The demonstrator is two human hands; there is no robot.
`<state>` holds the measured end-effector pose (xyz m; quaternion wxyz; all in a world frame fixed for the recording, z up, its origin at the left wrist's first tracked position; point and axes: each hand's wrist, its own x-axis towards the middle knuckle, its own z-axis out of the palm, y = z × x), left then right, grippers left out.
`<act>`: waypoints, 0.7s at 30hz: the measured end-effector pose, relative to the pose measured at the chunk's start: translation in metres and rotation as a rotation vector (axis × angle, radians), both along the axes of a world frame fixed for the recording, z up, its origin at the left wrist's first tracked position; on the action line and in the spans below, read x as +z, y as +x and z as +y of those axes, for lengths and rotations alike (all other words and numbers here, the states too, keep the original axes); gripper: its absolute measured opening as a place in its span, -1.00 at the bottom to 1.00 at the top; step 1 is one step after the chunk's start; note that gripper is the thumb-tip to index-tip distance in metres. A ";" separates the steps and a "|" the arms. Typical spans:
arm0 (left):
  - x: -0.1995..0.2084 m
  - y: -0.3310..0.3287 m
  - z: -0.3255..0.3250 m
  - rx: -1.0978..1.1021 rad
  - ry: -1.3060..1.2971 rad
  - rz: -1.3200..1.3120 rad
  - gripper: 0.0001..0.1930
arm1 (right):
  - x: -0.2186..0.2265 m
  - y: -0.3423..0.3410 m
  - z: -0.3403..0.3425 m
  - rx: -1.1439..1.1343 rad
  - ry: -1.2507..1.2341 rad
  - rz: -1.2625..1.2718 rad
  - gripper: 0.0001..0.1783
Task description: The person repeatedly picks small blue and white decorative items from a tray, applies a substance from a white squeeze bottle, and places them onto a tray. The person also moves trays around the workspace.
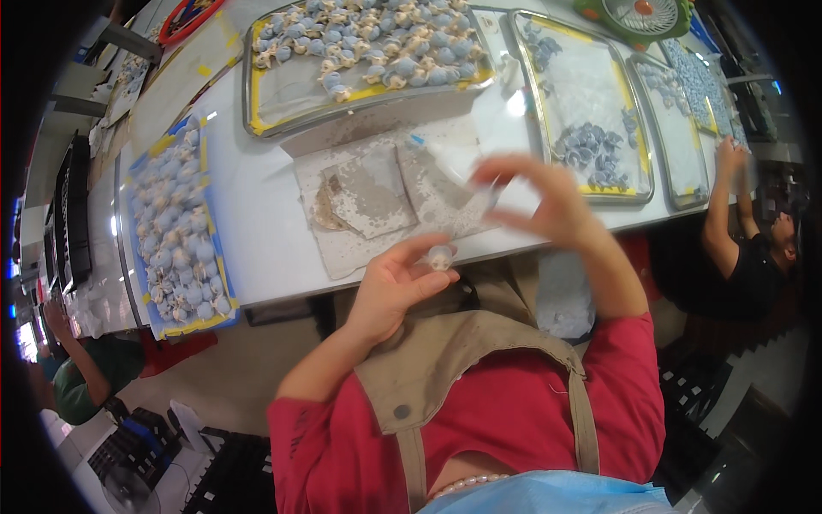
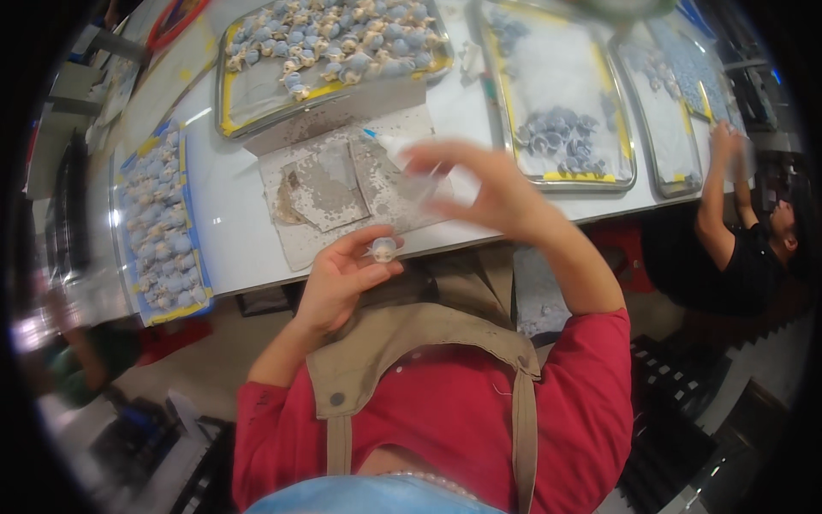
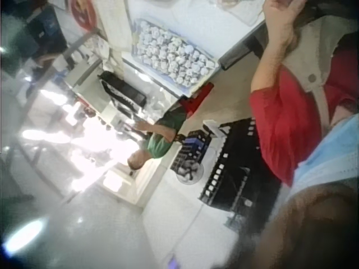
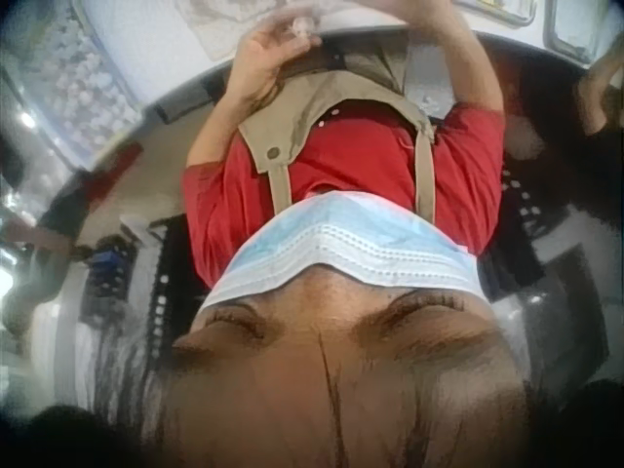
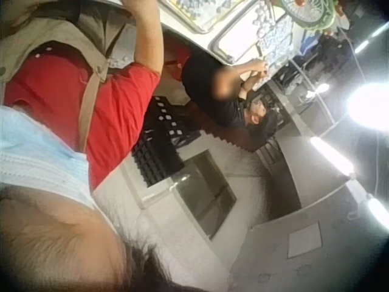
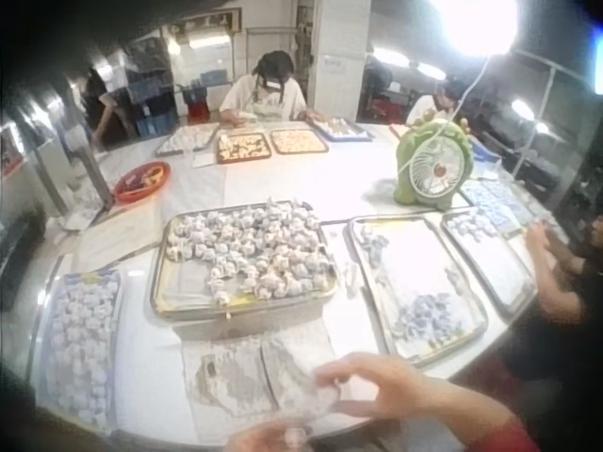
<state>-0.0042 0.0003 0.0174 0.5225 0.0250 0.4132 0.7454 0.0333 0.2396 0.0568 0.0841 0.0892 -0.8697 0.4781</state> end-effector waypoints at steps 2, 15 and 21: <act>0.005 0.001 0.009 -0.018 0.006 -0.014 -0.50 | 0.006 0.012 -0.018 0.167 0.023 0.007 -0.47; 0.002 0.012 0.007 0.049 -0.038 0.230 -0.60 | -0.005 0.023 -0.042 0.103 0.012 0.130 -0.53; 0.003 0.013 0.006 0.139 -0.009 0.350 -0.60 | -0.032 0.036 -0.062 -0.148 -0.042 0.208 -0.68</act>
